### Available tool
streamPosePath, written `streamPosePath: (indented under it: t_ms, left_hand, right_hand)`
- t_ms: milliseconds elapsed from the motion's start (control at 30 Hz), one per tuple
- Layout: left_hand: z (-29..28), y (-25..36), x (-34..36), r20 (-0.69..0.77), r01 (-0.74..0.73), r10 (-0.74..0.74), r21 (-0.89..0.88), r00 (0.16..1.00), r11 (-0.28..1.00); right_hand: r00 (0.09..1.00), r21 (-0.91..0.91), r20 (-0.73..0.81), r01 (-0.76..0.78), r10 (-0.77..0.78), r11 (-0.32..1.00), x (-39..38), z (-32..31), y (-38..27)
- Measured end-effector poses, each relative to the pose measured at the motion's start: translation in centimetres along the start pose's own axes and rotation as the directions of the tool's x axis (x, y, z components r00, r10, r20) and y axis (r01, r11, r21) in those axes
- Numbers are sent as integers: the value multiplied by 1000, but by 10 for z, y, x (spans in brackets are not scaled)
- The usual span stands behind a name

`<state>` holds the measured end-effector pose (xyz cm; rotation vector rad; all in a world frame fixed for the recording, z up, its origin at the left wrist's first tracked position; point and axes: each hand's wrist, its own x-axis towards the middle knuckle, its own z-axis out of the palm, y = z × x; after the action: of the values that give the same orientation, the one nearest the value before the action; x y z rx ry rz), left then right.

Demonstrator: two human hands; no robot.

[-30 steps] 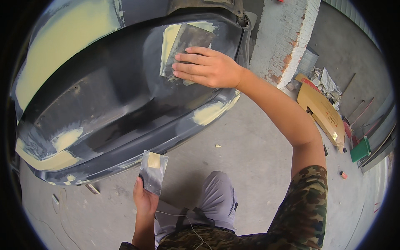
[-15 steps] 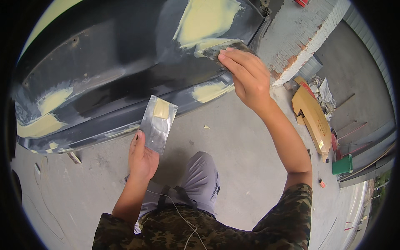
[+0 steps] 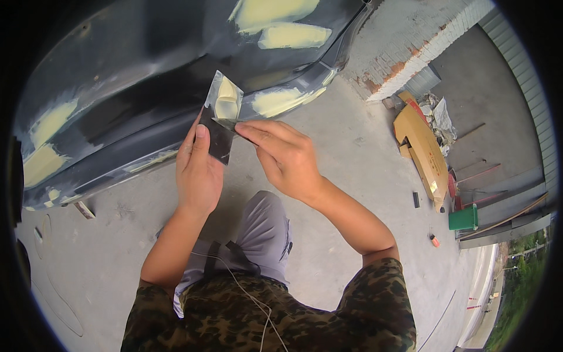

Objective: The person uses a putty knife to spread body filler onto the rear bumper of a car, smoothing the material across several areas. The person repeatedly transfers filler between two putty knives and applies it to different sections of the bumper surface.

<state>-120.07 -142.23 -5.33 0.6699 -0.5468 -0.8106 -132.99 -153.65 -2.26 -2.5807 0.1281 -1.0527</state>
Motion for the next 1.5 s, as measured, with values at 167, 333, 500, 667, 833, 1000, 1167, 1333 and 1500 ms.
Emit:
streamPosePath:
  t_ms: [167,333,500,667,833,1000,1167,1333,1500]
  left_hand:
    - [-35,24,-4,-81,-132,126,-71,989,989]
    - [-66,25,-35,-180,-124,108,-79,978,989]
    - [-89,19,-68,-182,-128,120,-28,976,991]
    - [-102,18,-79,-261,-116,96,-63,961,991]
    - [-99,18,-79,-243,-121,100,-71,965,990]
    - [-91,12,-71,-250,-101,80,-73,965,992]
    - [-81,10,-70,-269,-98,78,-61,960,993]
    - [-78,16,-71,-265,-95,77,-57,961,994]
    - [-77,14,-73,-252,-66,47,-66,967,996]
  right_hand:
    - [969,-214,-27,235,-247,948,32,-25,24]
    - [663,-653,191,636,-724,410,119,-76,56]
    - [492,-636,484,766,-724,96,175,-95,79]
    - [501,-608,571,790,-651,75,184,-106,94]
    - [531,-617,527,776,-664,131,172,-120,81]
    - [550,-639,496,755,-672,147,197,-119,79]
    - [493,-625,519,776,-698,84,207,-122,95]
    - [561,-634,500,756,-659,162,192,-136,91]
    - [513,-679,409,723,-755,124,204,-139,78]
